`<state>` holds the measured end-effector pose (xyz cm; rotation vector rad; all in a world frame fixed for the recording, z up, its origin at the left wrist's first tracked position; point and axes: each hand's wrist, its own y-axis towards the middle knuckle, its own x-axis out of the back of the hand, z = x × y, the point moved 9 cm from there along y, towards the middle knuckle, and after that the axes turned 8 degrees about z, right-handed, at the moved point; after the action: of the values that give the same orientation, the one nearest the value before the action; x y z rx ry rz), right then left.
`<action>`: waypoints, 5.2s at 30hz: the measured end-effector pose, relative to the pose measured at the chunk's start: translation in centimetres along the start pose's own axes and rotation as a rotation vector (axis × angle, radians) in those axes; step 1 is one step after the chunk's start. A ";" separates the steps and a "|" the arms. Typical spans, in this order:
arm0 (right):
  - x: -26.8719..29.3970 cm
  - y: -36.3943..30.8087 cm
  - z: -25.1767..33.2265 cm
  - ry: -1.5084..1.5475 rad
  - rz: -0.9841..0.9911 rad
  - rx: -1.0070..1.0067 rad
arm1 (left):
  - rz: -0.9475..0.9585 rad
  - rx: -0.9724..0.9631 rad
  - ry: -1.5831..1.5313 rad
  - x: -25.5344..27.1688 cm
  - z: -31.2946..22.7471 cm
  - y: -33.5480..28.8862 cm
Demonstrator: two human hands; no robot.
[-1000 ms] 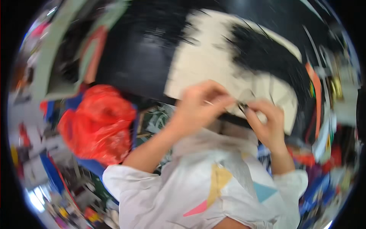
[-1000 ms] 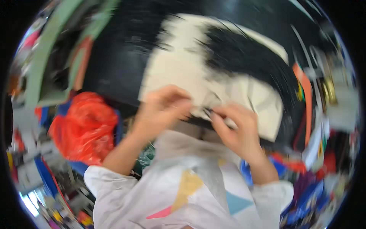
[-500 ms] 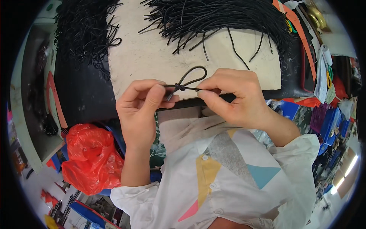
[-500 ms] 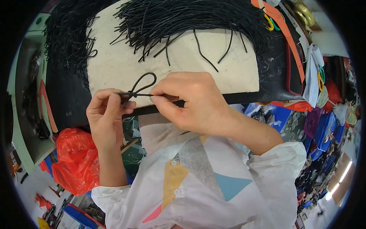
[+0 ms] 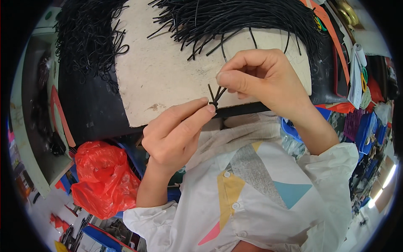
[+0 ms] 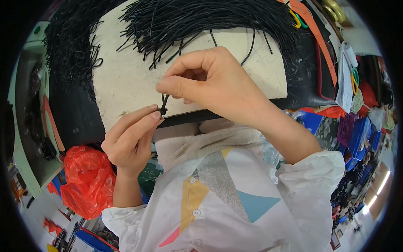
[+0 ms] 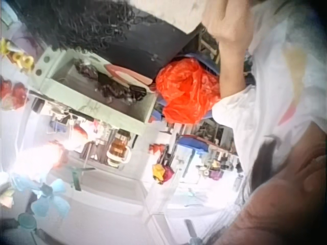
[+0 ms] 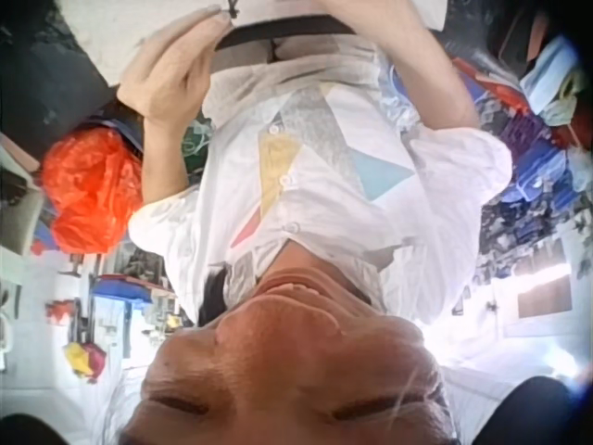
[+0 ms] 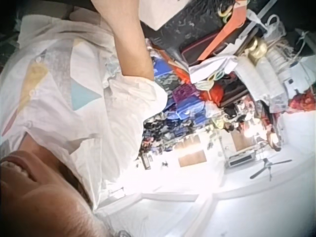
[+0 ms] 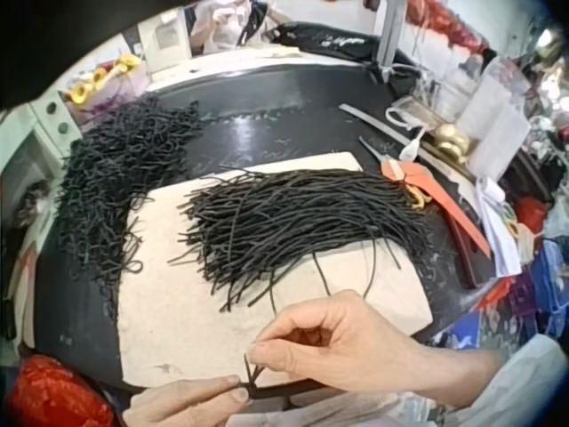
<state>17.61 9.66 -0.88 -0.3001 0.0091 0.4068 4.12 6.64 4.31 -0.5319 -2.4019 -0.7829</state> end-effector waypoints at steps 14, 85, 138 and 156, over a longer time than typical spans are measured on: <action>-1.1 -0.3 -0.2 0.178 -0.041 0.090 | 0.032 0.975 -1.251 -4.7 5.9 -4.2; -2.5 -1.1 -1.0 -0.138 -0.005 0.102 | -0.293 0.885 -1.310 -4.1 6.1 -4.2; -1.3 -1.8 0.3 0.168 -0.153 0.260 | 0.040 0.895 -1.419 -5.3 4.9 -4.1; -2.8 -1.4 -1.3 0.249 0.028 -0.106 | -0.020 0.790 -1.430 -5.1 4.0 -3.9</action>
<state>15.67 7.01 -1.56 -0.4541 0.2364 0.3966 4.52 5.28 -3.14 -0.8606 -3.5553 0.9540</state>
